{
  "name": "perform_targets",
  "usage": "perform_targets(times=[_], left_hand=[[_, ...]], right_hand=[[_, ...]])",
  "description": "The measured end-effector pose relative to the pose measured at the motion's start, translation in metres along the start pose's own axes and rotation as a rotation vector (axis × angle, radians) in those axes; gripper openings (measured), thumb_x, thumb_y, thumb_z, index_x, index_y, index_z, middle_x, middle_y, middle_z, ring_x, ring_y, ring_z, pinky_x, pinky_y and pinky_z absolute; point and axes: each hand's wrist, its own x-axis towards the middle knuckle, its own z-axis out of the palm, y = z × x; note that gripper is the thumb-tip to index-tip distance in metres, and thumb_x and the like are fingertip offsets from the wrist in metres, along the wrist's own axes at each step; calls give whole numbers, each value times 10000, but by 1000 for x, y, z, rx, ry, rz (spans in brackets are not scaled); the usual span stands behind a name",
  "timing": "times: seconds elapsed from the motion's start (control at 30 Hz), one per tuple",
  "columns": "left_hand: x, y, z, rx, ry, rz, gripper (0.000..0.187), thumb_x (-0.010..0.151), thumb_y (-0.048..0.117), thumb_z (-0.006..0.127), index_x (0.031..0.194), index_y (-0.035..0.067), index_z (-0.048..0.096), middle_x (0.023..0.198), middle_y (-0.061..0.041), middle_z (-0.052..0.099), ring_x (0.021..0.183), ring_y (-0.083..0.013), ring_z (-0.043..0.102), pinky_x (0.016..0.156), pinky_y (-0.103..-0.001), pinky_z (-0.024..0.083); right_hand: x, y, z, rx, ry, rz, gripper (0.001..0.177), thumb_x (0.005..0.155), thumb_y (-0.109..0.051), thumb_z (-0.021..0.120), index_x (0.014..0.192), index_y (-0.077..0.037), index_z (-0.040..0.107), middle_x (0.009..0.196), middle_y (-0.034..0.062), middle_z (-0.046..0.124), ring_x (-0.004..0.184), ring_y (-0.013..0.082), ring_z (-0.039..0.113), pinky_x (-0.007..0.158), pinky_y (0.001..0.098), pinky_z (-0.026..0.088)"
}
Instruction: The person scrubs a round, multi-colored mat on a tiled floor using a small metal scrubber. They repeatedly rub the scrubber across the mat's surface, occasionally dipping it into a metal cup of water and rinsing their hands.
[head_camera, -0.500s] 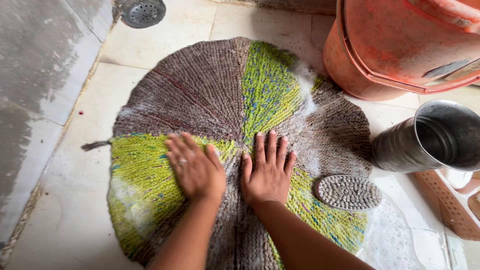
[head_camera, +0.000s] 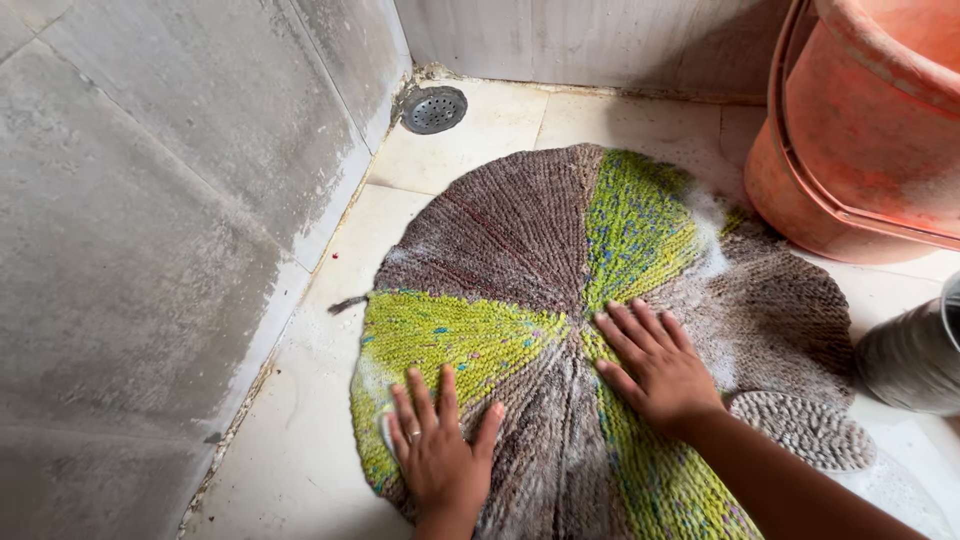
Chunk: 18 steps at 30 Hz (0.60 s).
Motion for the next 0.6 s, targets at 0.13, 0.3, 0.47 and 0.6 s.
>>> perform_targets(times=[0.13, 0.3, 0.47, 0.6], left_hand=[[50, 24, -15, 16, -252, -417, 997, 826, 873, 232, 1647, 335, 57, 1677, -236, -108, 1488, -475, -156, 1123, -668, -104], [82, 48, -4, 38, 4, -351, 966, 819, 908, 221, 1607, 372, 64, 1641, -269, -135, 1471, -542, -162, 1100, -713, -106], [84, 63, 6, -16, -325, 93, 872, 868, 838, 228, 1608, 382, 162, 1691, -170, -40, 1502, -500, -88, 1162, -673, -118], [40, 49, 2, -42, 71, 684, 733, 1007, 757, 272, 1601, 329, 306, 1700, -90, 171, 1563, -364, 69, 1232, -556, -34]], right_hand=[[-30, -8, 5, -31, 148, 434, 738, 979, -665, 278, 1600, -267, 268, 1687, 105, 200, 1556, 318, 95, 1226, 514, 27], [-19, -16, 10, -29, 213, 717, 809, 931, -708, 297, 1606, -264, 271, 1679, 185, 162, 1533, 464, 52, 1158, 671, -3], [26, 2, 2, -53, 86, 724, 818, 918, -748, 228, 1610, -313, 195, 1686, 122, 78, 1522, 445, -8, 1132, 698, -56], [60, 24, -4, -82, -35, 666, 800, 902, -768, 169, 1603, -383, 153, 1704, 55, 45, 1544, 397, -50, 1163, 681, -86]])
